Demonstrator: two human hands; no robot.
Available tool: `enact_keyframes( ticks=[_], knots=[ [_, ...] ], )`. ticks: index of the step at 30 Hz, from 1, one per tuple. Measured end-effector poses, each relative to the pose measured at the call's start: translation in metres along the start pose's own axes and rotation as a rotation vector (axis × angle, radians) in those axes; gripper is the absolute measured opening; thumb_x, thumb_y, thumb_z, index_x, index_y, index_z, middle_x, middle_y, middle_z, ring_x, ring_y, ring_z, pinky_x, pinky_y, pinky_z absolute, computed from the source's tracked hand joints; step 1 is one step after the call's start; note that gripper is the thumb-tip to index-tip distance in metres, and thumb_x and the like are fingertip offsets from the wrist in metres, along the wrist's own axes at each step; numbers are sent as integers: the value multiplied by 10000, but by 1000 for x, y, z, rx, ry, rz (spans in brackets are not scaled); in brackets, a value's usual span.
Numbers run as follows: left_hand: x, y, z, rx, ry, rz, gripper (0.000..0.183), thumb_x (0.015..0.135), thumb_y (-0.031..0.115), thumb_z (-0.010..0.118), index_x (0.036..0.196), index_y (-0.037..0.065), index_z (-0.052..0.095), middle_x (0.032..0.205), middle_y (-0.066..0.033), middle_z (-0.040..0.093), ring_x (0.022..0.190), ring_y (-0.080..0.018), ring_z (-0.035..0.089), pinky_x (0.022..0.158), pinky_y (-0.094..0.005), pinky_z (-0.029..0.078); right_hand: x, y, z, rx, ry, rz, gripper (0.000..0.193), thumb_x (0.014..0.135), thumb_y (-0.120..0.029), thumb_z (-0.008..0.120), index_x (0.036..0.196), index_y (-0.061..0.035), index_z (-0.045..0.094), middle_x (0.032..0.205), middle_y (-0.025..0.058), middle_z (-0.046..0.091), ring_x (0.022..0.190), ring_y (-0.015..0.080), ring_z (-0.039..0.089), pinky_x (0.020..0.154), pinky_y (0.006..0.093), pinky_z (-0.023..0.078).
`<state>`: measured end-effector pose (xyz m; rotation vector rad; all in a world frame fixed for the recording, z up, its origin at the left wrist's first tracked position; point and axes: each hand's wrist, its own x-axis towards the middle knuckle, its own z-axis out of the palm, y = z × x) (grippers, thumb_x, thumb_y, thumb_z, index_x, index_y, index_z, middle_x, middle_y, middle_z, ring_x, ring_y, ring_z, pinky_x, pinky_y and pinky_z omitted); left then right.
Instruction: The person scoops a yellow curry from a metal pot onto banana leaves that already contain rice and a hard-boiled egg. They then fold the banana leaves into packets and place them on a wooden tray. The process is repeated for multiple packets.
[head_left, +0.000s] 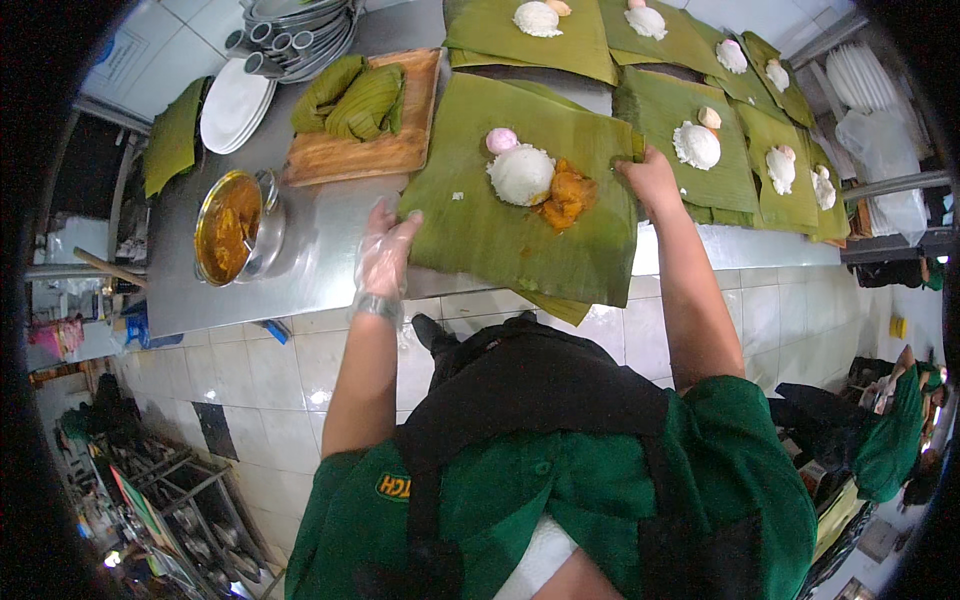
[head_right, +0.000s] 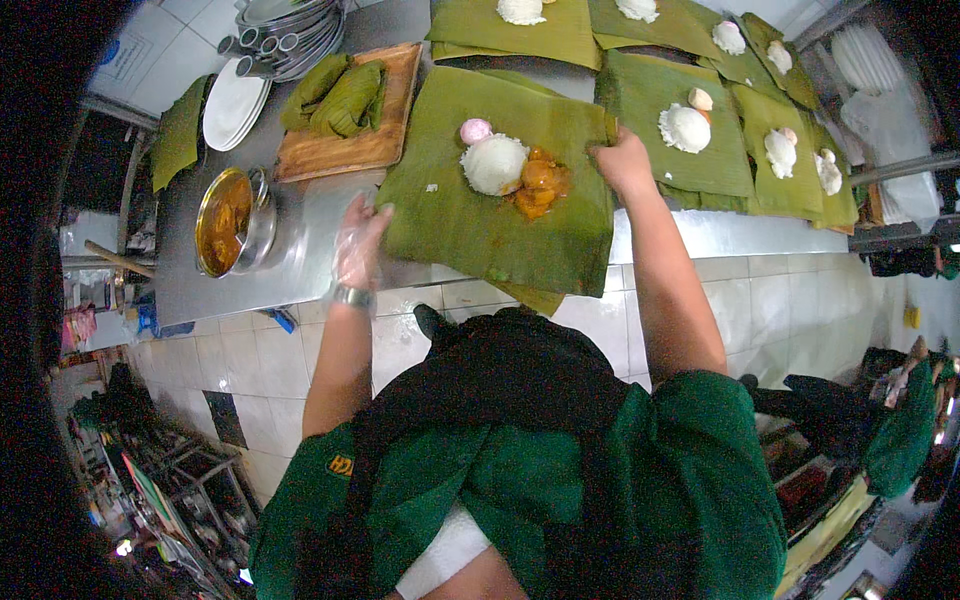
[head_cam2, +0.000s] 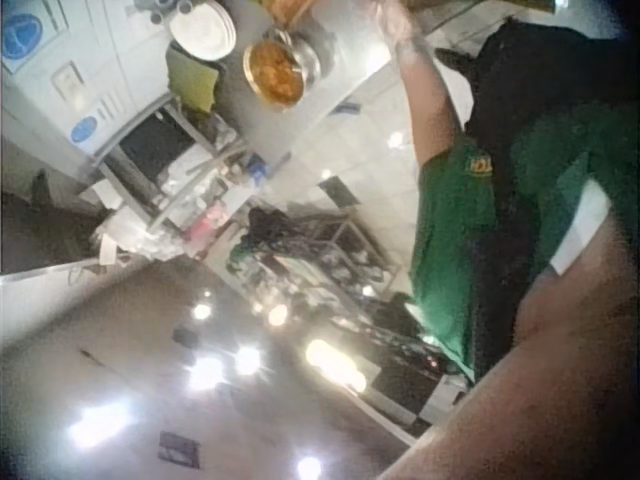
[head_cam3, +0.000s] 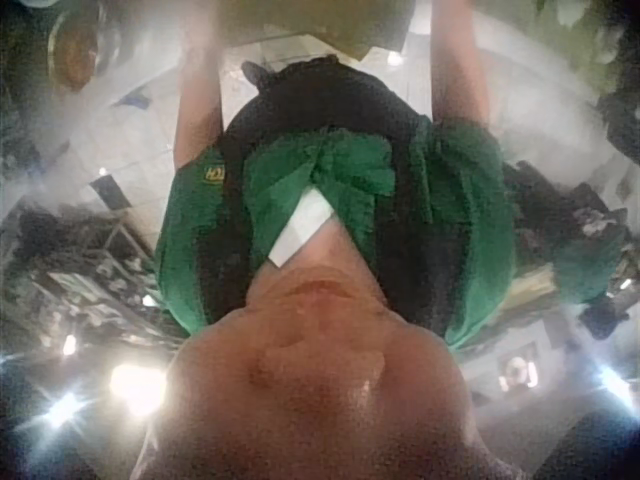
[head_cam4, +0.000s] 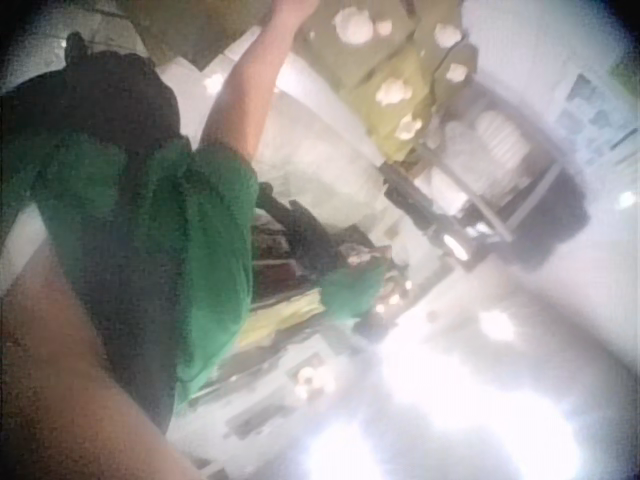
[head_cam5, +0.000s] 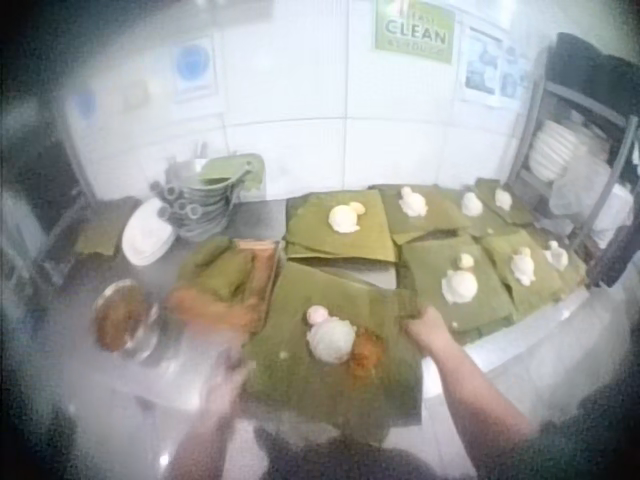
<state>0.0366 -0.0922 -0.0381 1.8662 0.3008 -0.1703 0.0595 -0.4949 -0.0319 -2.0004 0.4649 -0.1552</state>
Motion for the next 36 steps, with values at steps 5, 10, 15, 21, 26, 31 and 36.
enact_keyframes(
  ticks=[5,10,15,21,26,31,36],
  knots=[
    [30,28,-5,228,-286,-130,688,849,360,710,1365,-37,488,1191,-192,649,1124,-286,607,979,-372,450,4,-24,-8,-168,-8,-22,311,809,-69,674,1107,23,667,943,140,717,836,205,669,764,345,518],
    [37,28,5,351,-318,100,606,852,344,707,1310,-19,547,1151,-174,671,987,-250,658,866,-342,508,32,-44,-1,-337,10,-159,350,751,-146,621,1076,-48,706,984,219,707,936,368,677,842,414,517],
    [40,21,12,321,-314,27,504,838,311,707,1224,-3,626,1092,-157,707,928,-255,681,821,-354,514,57,-40,1,-390,11,-132,405,750,-154,625,1139,-63,691,1035,223,698,989,357,668,879,416,511],
    [22,41,16,69,-355,60,463,848,209,686,1243,-10,584,1093,-150,684,942,-250,662,859,-361,512,59,-23,-1,-329,18,-114,407,758,-195,689,1145,-67,688,1041,214,699,998,368,663,886,423,510],
    [-13,53,36,-466,-425,-27,625,832,115,672,1395,-18,436,1329,-163,562,1142,-291,589,988,-362,470,48,-33,2,-458,76,-50,368,805,-214,706,1152,-91,691,1001,161,724,917,304,684,850,388,510],
    [-13,61,23,-13,-518,600,828,785,122,716,1501,44,310,1461,-182,451,1293,-320,481,1110,-361,361,30,-65,17,-425,189,-134,293,809,-200,700,1069,-67,711,919,201,699,875,340,671,814,408,508],
    [16,88,-10,743,-919,917,839,691,36,694,1469,132,394,1432,-191,473,1228,-404,507,1061,-410,397,19,-85,23,-242,2,-233,329,760,-195,712,1067,-76,719,984,207,695,945,371,659,854,412,514]
  ],
)
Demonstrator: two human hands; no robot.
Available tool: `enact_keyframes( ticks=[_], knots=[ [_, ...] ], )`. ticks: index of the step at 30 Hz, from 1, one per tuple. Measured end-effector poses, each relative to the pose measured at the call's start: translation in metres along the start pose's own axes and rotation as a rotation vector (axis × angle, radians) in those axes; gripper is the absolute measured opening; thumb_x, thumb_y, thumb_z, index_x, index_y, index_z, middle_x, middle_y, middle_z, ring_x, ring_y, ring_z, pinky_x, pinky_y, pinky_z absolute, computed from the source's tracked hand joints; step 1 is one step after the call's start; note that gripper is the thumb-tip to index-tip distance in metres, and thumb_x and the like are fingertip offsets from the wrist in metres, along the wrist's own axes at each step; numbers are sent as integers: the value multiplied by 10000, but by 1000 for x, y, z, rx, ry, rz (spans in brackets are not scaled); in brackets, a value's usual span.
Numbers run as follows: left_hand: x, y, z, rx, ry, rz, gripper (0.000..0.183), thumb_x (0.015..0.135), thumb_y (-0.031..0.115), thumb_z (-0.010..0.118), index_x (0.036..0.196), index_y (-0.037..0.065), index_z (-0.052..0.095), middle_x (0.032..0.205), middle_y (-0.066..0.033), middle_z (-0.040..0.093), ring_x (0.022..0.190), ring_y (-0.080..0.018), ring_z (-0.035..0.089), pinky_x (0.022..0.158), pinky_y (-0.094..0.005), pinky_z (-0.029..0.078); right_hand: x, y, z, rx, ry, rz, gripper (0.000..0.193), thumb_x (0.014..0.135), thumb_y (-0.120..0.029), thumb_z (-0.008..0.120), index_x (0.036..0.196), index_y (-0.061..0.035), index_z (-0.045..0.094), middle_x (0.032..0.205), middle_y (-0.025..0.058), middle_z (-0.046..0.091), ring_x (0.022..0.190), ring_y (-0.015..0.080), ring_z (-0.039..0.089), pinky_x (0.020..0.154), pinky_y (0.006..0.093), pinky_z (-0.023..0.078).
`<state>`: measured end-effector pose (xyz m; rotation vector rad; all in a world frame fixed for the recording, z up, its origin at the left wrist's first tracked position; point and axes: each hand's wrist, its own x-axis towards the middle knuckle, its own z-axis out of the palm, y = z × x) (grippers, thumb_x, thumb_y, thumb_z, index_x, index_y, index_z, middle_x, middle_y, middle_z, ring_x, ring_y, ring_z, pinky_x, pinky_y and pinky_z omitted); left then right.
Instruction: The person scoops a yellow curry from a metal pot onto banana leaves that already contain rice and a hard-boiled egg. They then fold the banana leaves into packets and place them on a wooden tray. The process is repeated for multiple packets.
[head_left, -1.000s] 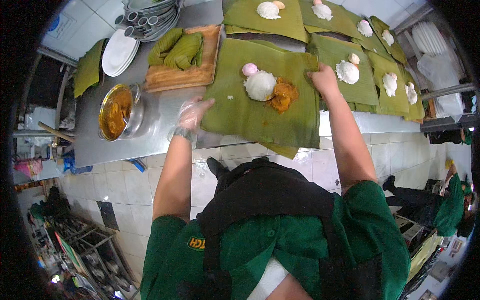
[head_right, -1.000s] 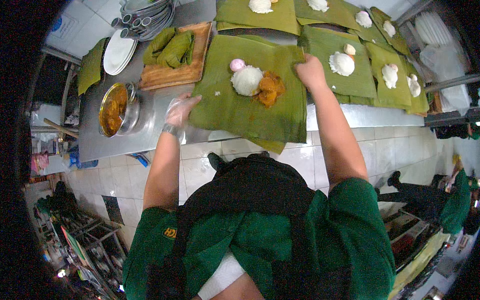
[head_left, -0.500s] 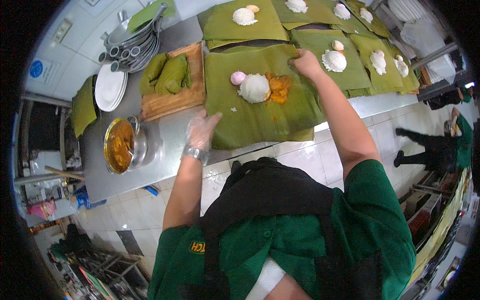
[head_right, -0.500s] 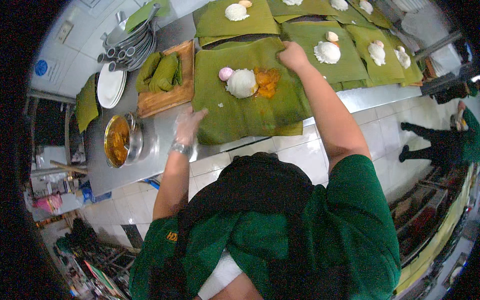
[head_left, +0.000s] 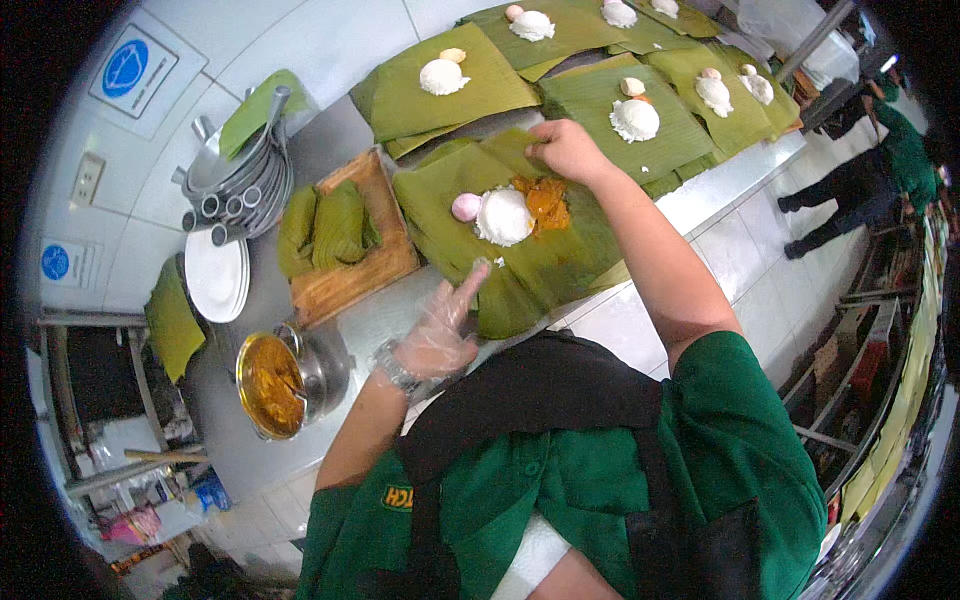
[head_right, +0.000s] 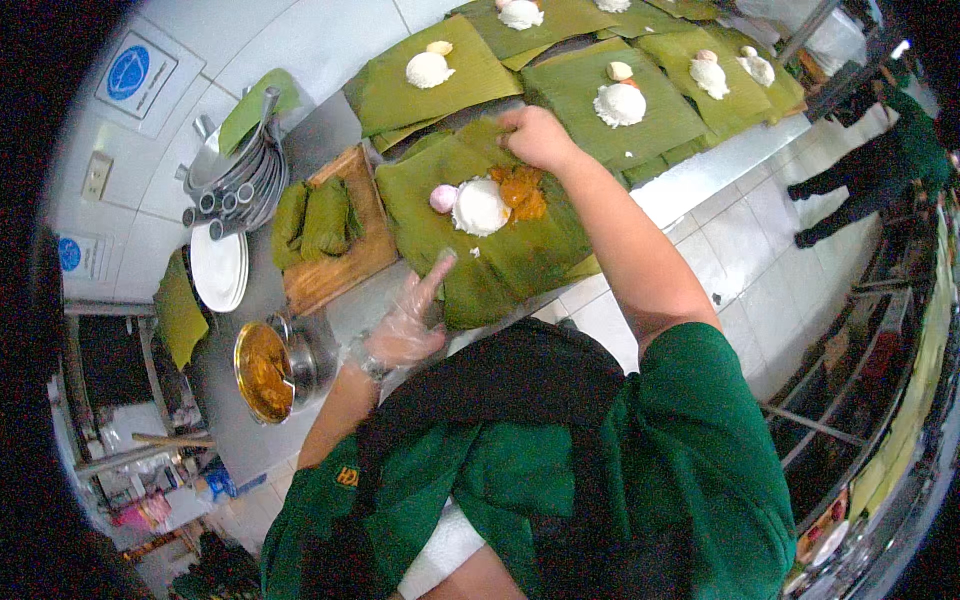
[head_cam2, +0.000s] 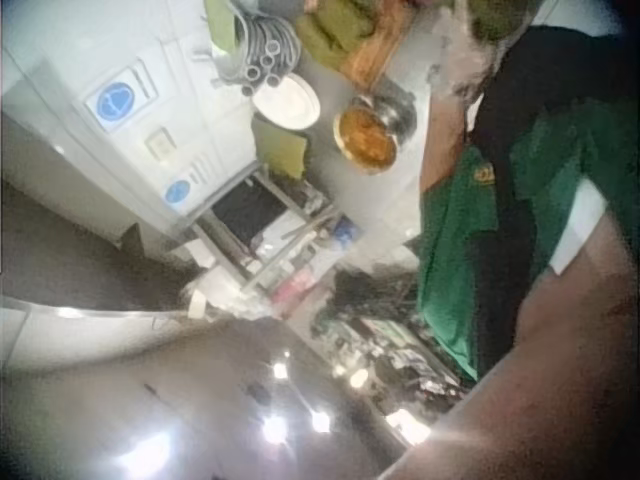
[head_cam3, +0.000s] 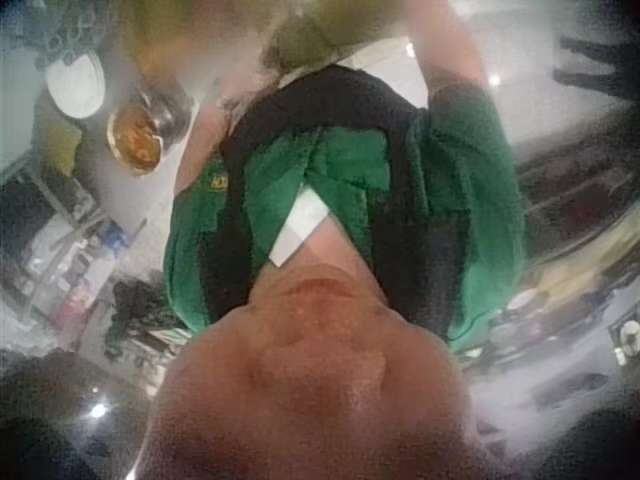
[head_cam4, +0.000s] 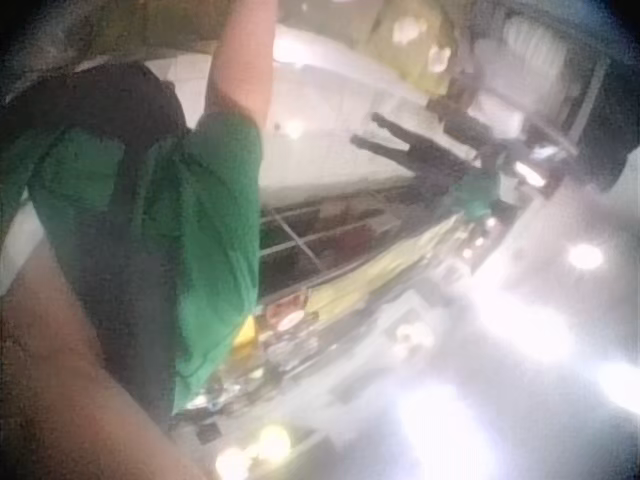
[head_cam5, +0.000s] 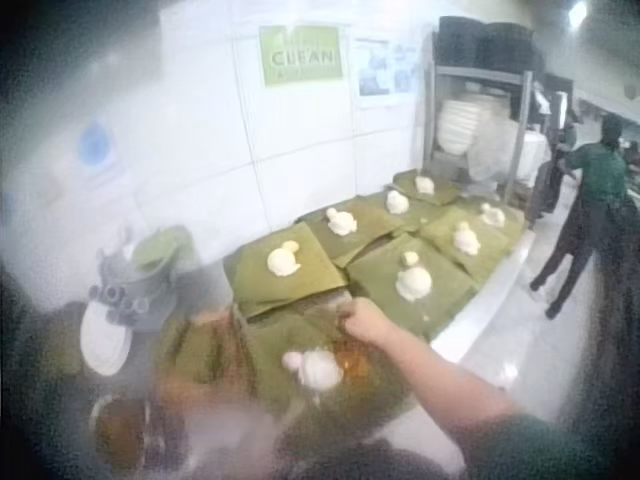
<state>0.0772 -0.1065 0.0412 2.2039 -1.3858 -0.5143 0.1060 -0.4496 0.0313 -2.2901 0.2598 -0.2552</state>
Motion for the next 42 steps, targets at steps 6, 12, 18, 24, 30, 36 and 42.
enact_keyframes(
  ticks=[6,12,18,24,30,36,42],
  knots=[
    [9,-3,-37,544,118,196,399,651,98,735,1033,213,713,1327,-144,543,1237,-337,492,979,-506,410,1,-4,-1,-70,-42,116,313,791,-250,730,1074,-118,730,960,194,699,895,359,663,828,408,515],
    [75,7,-42,391,217,395,212,701,166,768,910,182,731,1451,-103,443,1342,-379,391,1110,-573,282,-1,-21,5,-58,53,98,241,833,-213,708,998,-37,725,802,153,687,743,222,633,751,368,495],
    [166,1,-37,310,484,374,177,780,189,758,936,120,713,1314,-127,558,1207,-363,525,1020,-525,389,-13,-33,-5,118,-95,75,303,793,-263,703,1011,-52,724,841,183,706,813,340,678,787,398,530],
    [179,-24,-43,-22,213,193,152,849,143,690,964,46,664,919,-209,678,864,-402,649,721,-453,502,-87,-75,36,-352,602,-124,686,794,-309,711,1355,2,470,1272,242,573,1222,374,540,1024,508,406],
    [191,-21,-44,343,142,98,263,950,266,586,1089,45,611,854,-270,648,827,-474,620,707,-503,492,-87,-77,55,-587,141,216,626,725,-127,696,1290,-15,453,1280,243,553,1218,374,530,940,558,388],
    [189,-23,-48,167,341,430,300,917,293,613,1131,84,602,1019,-197,670,977,-408,621,837,-484,493,-37,-39,29,-547,-200,226,437,713,-122,671,1124,-39,547,1023,175,700,1010,316,671,899,542,418],
    [196,-29,-59,567,-6,561,235,846,214,628,1048,97,651,863,-158,655,832,-374,633,739,-476,520,-32,-44,22,-505,-257,265,687,664,-155,754,1281,-38,476,1114,153,654,1118,321,606,988,573,379]
  ],
)
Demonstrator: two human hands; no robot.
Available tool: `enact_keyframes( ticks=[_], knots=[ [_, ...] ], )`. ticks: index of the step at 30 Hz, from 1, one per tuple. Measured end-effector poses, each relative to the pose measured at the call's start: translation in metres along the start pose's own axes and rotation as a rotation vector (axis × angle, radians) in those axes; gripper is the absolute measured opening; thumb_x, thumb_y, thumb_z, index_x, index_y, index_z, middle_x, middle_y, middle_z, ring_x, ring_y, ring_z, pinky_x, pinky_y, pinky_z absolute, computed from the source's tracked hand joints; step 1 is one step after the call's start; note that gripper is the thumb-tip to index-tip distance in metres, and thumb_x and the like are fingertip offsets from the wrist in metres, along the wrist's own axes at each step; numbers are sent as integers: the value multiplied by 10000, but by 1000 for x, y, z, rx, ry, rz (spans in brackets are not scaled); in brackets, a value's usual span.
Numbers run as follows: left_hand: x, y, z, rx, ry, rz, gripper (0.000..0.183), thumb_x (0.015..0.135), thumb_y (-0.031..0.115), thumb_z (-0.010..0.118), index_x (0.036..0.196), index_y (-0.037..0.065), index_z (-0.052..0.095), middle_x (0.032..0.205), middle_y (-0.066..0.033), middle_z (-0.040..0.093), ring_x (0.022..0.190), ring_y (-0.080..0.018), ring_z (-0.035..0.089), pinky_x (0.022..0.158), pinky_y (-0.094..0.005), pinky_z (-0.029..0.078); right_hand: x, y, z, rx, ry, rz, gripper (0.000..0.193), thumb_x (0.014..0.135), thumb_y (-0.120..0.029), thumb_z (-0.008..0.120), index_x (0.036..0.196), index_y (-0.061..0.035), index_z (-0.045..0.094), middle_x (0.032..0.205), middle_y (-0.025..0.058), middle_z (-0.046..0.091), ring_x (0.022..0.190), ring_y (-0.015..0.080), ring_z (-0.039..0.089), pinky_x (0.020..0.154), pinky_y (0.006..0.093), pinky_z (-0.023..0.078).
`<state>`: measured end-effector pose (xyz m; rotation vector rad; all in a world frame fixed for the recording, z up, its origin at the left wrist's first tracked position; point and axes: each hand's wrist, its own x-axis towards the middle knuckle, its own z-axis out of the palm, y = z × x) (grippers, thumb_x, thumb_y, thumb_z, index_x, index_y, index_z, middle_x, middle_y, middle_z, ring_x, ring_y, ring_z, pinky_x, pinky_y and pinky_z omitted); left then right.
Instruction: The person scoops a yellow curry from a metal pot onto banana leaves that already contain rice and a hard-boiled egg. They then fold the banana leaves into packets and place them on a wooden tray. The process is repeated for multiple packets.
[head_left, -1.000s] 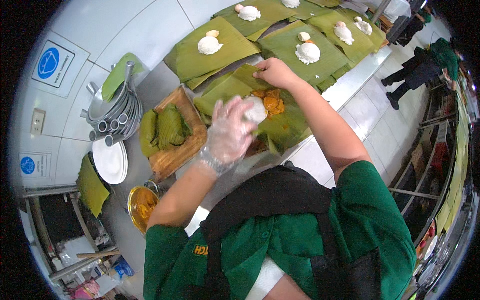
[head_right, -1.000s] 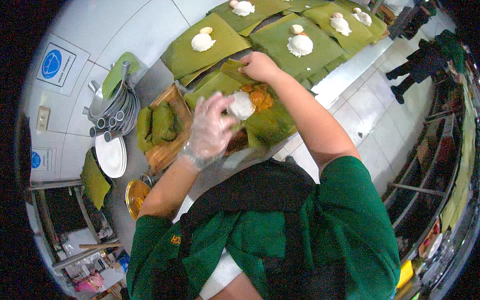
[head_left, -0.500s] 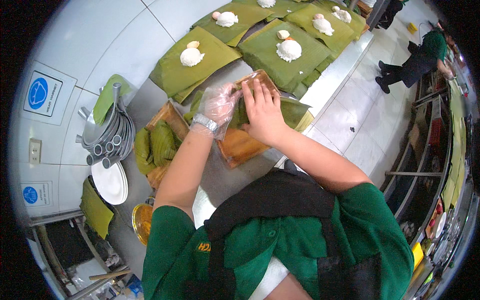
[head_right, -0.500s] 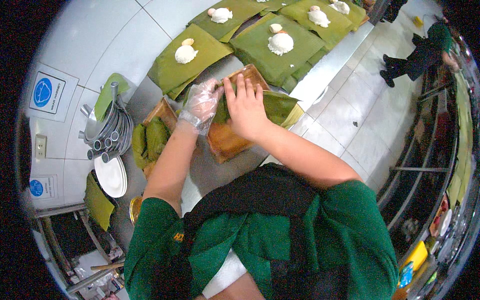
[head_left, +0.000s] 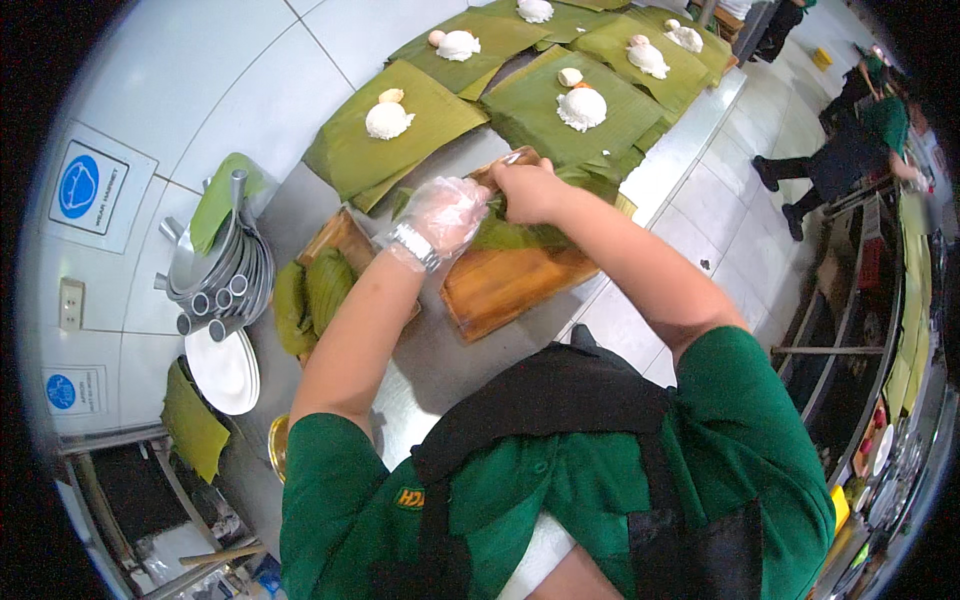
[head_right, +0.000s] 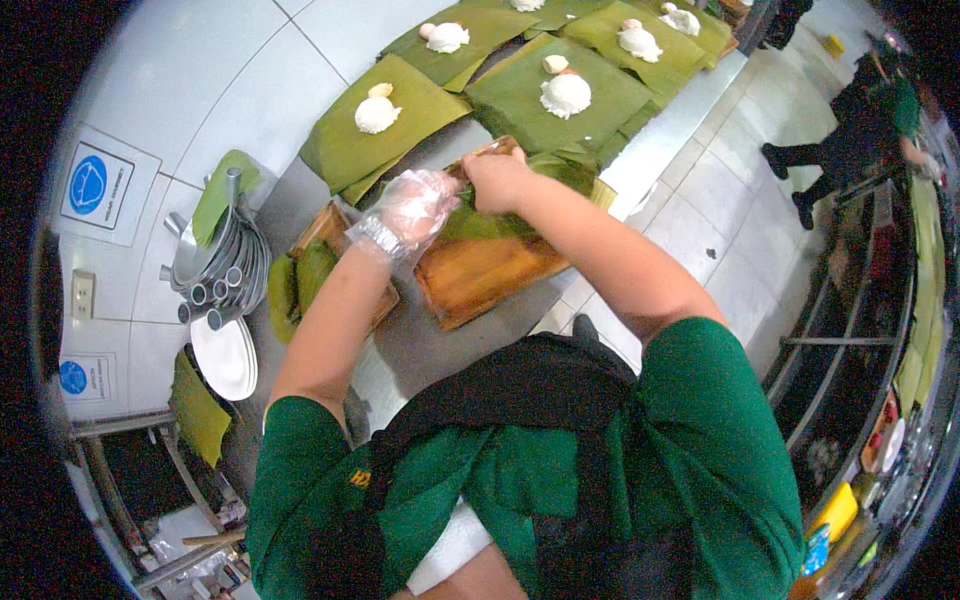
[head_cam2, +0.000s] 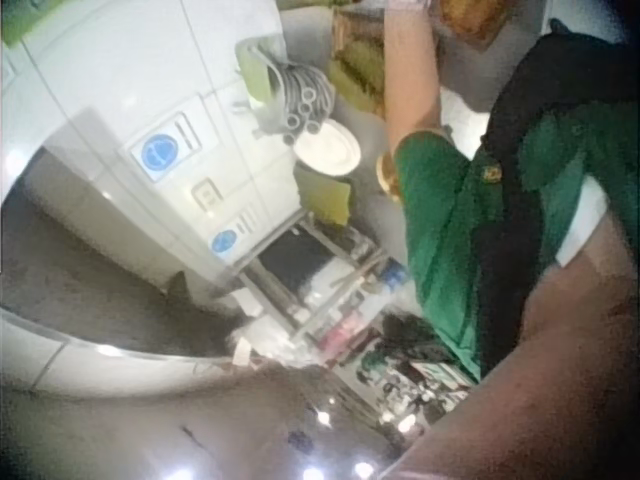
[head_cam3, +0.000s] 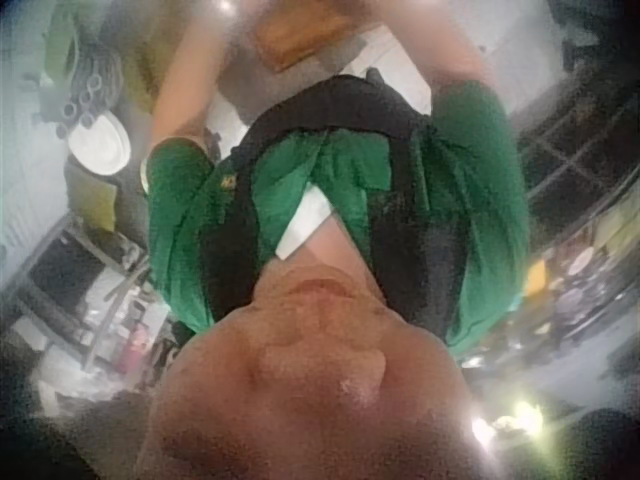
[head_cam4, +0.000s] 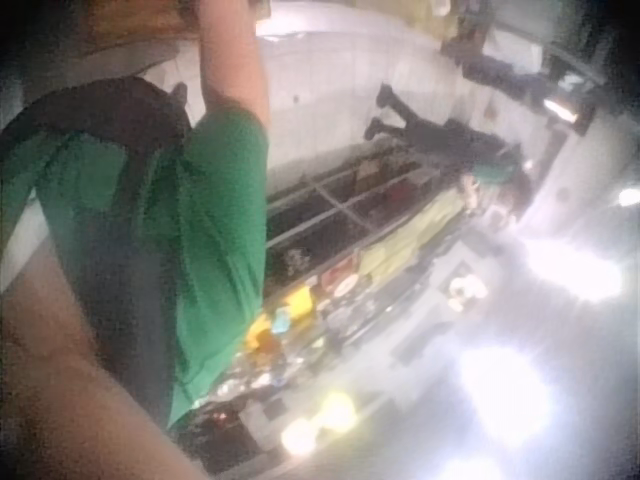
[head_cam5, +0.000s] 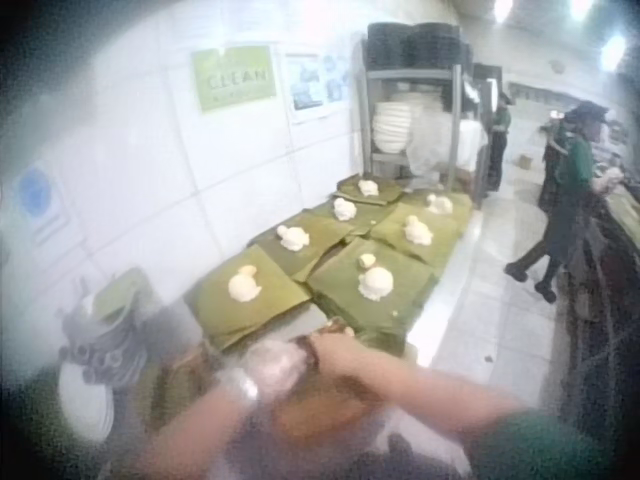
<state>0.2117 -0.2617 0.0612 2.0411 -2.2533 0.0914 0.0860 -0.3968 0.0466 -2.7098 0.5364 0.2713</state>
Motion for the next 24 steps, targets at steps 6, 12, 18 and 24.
enact_keyframes(
  ticks=[6,12,18,24],
  knots=[
    [19,-24,18,-309,-76,-74,235,907,285,565,844,75,652,843,-177,679,786,-390,645,691,-488,508,-51,-23,49,-296,512,53,755,654,-252,809,1294,-59,459,1240,148,487,1237,345,452,1036,569,349],
    [24,-18,17,-296,-300,-106,367,963,391,516,960,49,649,931,-195,676,882,-404,629,789,-479,491,-34,-5,56,-247,368,70,503,699,-242,796,1078,-69,514,1107,132,589,1142,315,524,940,497,392],
    [13,-8,-13,-97,-294,-5,437,837,351,682,1178,82,632,1108,-162,665,1042,-416,597,878,-497,487,-21,-3,40,-153,170,106,586,668,-288,836,1112,-65,525,1121,139,617,1128,326,547,958,525,376],
    [15,-19,7,-305,-296,-83,316,845,290,657,1034,37,680,951,-194,683,891,-390,642,793,-455,510,-44,-22,42,-178,416,-39,872,605,-352,868,1311,-59,448,1218,150,513,1197,342,475,1041,578,323]
  ],
)
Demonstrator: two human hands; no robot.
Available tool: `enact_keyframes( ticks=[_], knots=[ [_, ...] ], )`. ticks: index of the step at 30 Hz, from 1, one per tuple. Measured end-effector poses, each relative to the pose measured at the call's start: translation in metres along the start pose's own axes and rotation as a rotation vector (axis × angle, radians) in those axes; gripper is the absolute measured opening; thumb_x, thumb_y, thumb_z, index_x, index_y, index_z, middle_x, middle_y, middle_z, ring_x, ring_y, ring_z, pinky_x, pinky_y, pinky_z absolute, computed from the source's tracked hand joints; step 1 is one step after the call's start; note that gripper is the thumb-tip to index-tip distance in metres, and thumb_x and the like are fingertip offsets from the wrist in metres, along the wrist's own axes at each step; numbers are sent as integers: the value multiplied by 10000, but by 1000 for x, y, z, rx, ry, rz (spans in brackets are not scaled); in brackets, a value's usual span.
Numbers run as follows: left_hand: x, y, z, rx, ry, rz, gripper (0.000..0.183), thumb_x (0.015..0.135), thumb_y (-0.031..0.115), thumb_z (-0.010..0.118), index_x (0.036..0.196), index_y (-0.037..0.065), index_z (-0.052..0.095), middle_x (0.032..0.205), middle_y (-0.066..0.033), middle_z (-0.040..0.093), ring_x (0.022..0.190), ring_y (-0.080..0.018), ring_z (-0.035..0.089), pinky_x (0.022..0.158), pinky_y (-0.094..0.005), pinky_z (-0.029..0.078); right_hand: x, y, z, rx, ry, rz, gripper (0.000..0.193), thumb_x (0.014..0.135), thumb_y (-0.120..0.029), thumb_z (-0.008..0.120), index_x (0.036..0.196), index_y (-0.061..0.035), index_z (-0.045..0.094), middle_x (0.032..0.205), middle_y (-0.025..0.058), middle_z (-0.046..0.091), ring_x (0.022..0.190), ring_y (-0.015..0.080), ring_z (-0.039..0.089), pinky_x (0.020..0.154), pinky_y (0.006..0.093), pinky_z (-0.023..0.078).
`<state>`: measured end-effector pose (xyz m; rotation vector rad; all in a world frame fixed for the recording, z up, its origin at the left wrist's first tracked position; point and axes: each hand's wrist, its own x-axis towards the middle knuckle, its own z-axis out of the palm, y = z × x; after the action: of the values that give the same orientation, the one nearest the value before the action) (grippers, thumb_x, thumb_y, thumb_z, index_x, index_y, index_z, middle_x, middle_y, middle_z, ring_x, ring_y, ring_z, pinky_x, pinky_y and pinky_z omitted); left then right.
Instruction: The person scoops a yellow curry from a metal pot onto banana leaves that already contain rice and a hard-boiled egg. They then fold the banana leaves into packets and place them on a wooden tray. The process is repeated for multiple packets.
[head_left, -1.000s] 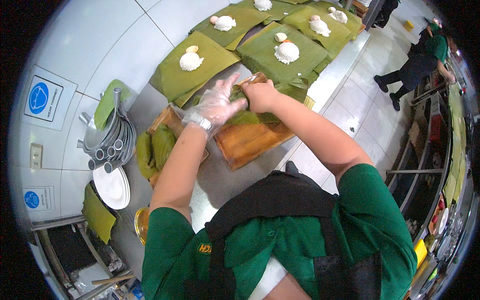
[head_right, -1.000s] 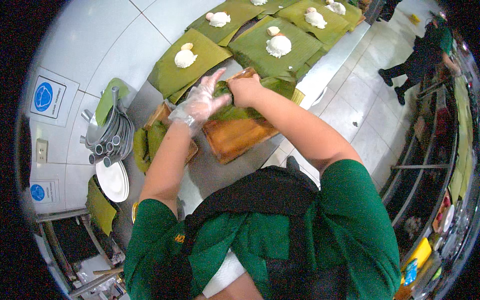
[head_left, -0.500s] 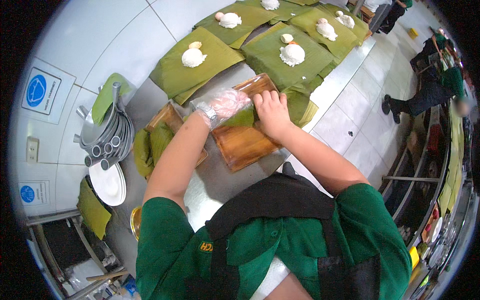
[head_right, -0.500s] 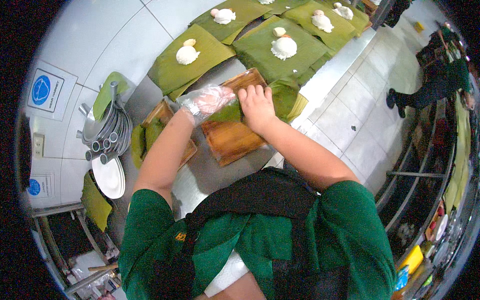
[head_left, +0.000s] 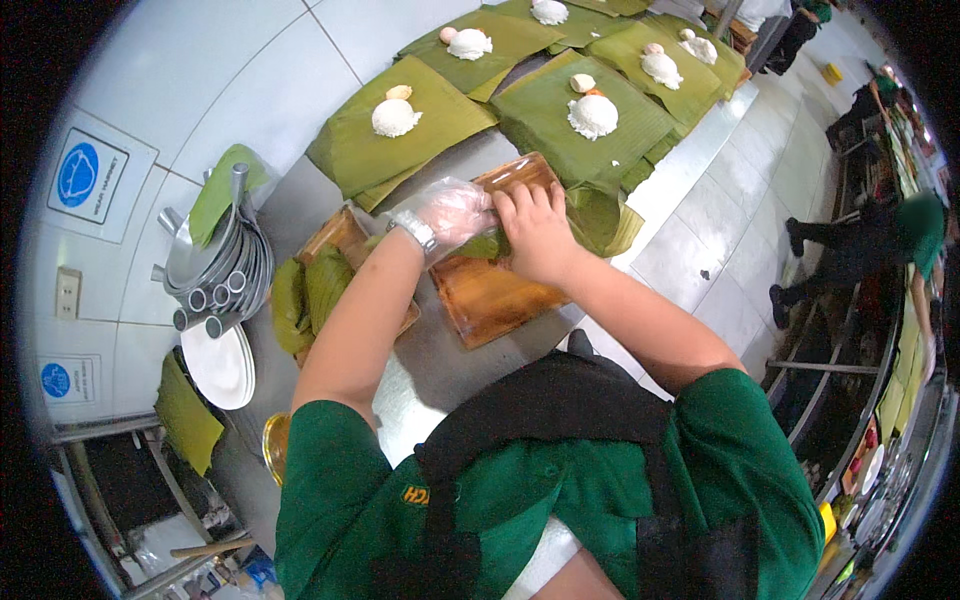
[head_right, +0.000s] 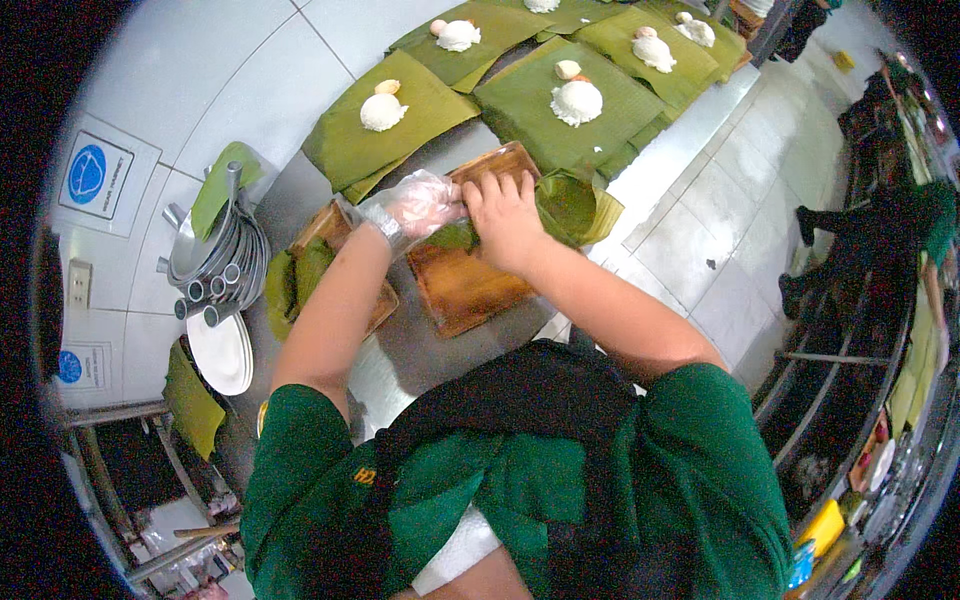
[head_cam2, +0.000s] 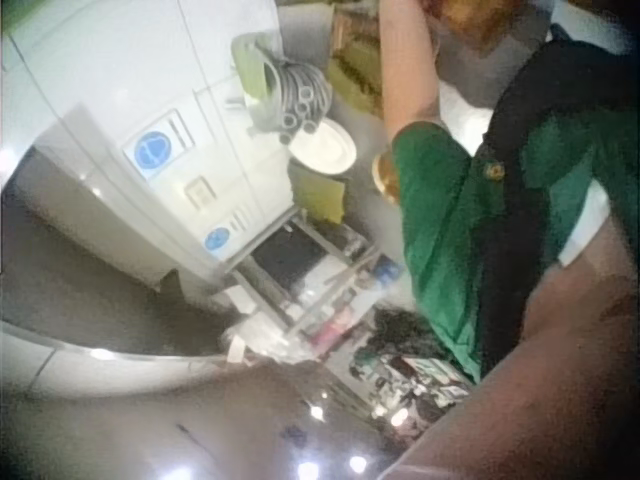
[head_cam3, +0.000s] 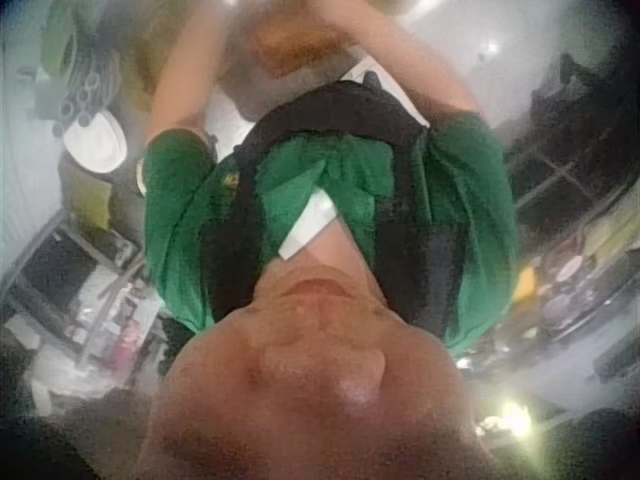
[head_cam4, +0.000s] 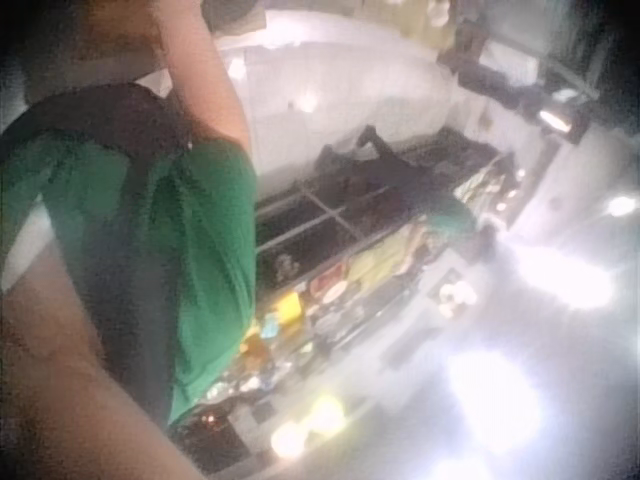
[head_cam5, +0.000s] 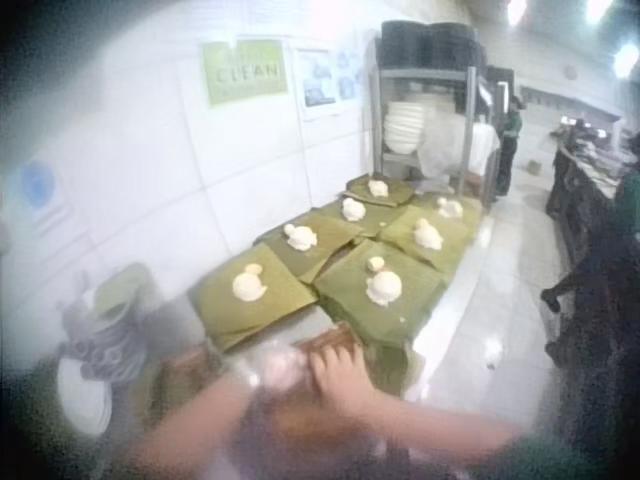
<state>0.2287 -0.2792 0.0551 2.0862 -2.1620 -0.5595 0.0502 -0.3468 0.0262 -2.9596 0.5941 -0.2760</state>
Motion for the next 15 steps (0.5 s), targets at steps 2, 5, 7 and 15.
enact_keyframes(
  ticks=[2,5,7,15],
  knots=[
    [3,-6,4,-279,-16,-1,297,847,279,651,1006,29,674,958,-192,684,875,-390,640,785,-458,508,-5,-7,7,49,1,9,946,581,-372,877,1347,-63,418,1242,151,480,1211,348,455,1066,586,301],
    [-11,11,17,-28,225,-133,244,856,271,671,917,35,666,882,-187,671,846,-329,646,796,-434,505,-1,-3,19,77,-20,9,954,568,-406,876,1331,-53,424,1195,156,511,1151,350,477,984,552,352],
    [-30,43,42,107,603,-201,228,866,258,694,906,36,658,875,-162,665,821,-274,642,786,-415,510,5,0,24,93,20,16,785,624,-353,847,1250,-55,480,1147,149,536,1122,352,495,928,536,378],
    [-60,79,148,-2022,1328,-273,248,934,148,670,1149,79,568,1025,-37,629,854,-135,601,708,-283,522,-2,7,13,365,-20,-10,792,540,-356,909,1168,-62,527,1138,185,576,1118,371,515,941,501,368]
  ],
)
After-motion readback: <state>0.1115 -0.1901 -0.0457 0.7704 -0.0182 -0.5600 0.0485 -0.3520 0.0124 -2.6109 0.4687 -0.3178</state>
